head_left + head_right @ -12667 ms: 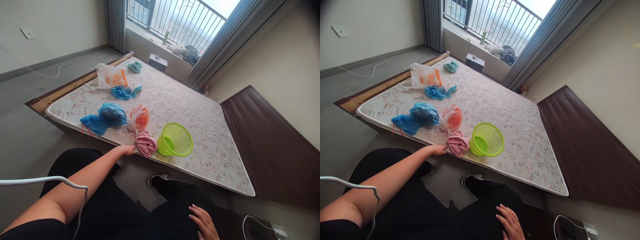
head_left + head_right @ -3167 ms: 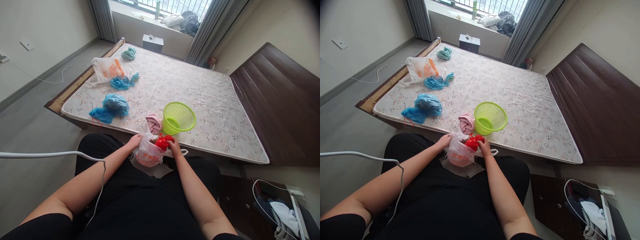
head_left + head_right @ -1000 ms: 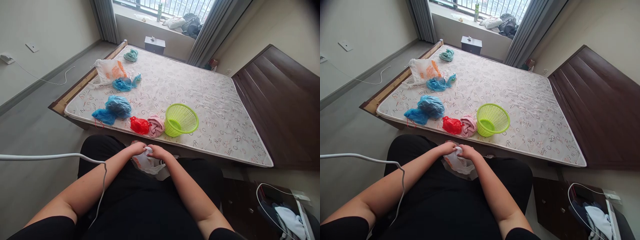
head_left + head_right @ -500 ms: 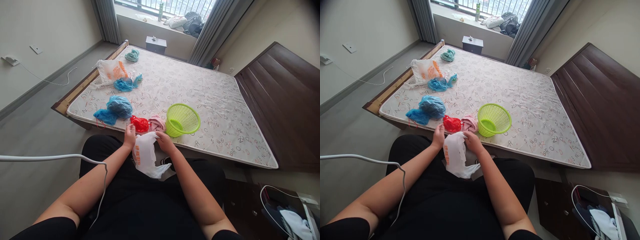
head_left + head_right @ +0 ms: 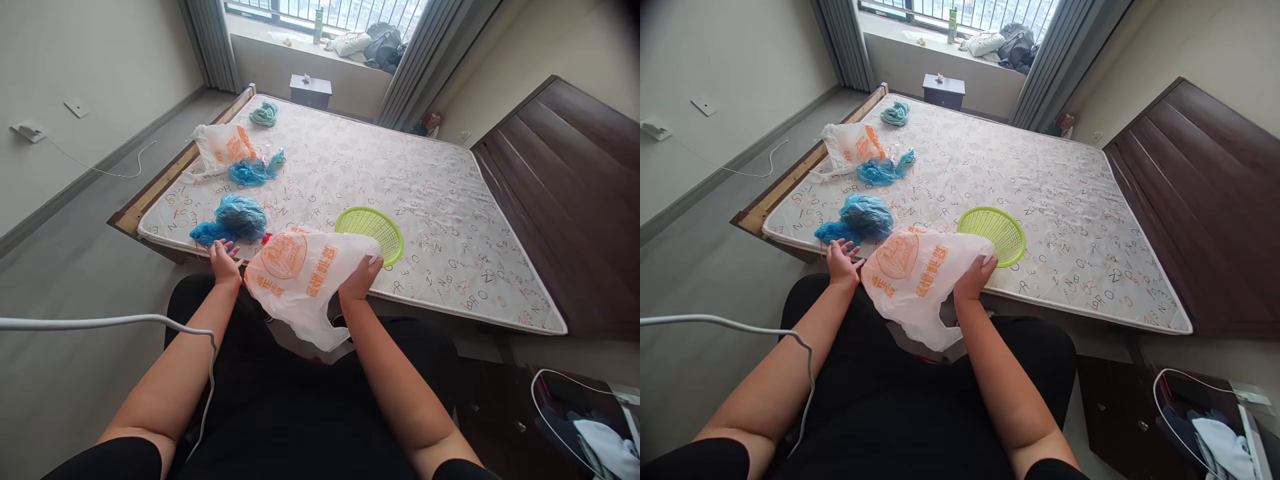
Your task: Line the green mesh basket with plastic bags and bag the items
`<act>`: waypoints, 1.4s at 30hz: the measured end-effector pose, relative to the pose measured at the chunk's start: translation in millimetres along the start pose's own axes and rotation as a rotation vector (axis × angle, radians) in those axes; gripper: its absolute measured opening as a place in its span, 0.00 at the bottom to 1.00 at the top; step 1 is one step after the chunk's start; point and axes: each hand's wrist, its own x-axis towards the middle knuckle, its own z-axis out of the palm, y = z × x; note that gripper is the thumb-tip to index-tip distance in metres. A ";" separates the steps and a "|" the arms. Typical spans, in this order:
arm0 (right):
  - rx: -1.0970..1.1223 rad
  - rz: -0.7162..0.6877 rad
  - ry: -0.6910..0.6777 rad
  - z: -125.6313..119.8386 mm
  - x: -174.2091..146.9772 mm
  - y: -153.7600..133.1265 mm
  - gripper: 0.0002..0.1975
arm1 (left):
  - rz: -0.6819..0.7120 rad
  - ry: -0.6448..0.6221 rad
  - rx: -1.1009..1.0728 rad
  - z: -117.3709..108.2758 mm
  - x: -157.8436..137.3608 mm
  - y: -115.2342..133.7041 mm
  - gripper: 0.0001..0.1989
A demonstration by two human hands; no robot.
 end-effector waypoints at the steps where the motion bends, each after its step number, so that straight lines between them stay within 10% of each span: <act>1: 0.012 0.039 -0.014 -0.7 -2.8 7.7 0.10 | -0.044 -0.080 0.030 -1.6 -0.2 1.2 0.27; 8: 0.019 0.111 -0.242 -11.7 -23.6 17.9 0.16 | -0.396 -0.810 0.452 11.4 -21.0 -19.4 0.43; 11: -0.020 0.127 -0.307 -18.9 -23.2 9.8 0.18 | -0.258 -0.748 0.408 22.7 -23.1 -21.9 0.33; 17: -0.102 0.126 -0.424 -46.0 -19.4 25.1 0.17 | 0.418 -0.130 0.252 19.1 -14.1 3.6 0.15; 21: -0.063 0.294 -0.411 -56.9 -16.5 60.3 0.17 | 0.735 -0.148 0.383 16.1 -40.2 0.6 0.18; 29: -0.022 0.772 -0.394 -41.8 -15.3 98.5 0.13 | 0.370 -0.327 0.829 44.7 -75.2 -63.2 0.42; 42: 0.135 1.135 -0.674 -34.5 -43.5 31.8 0.06 | 0.685 -0.520 1.093 86.1 -65.8 -39.4 0.29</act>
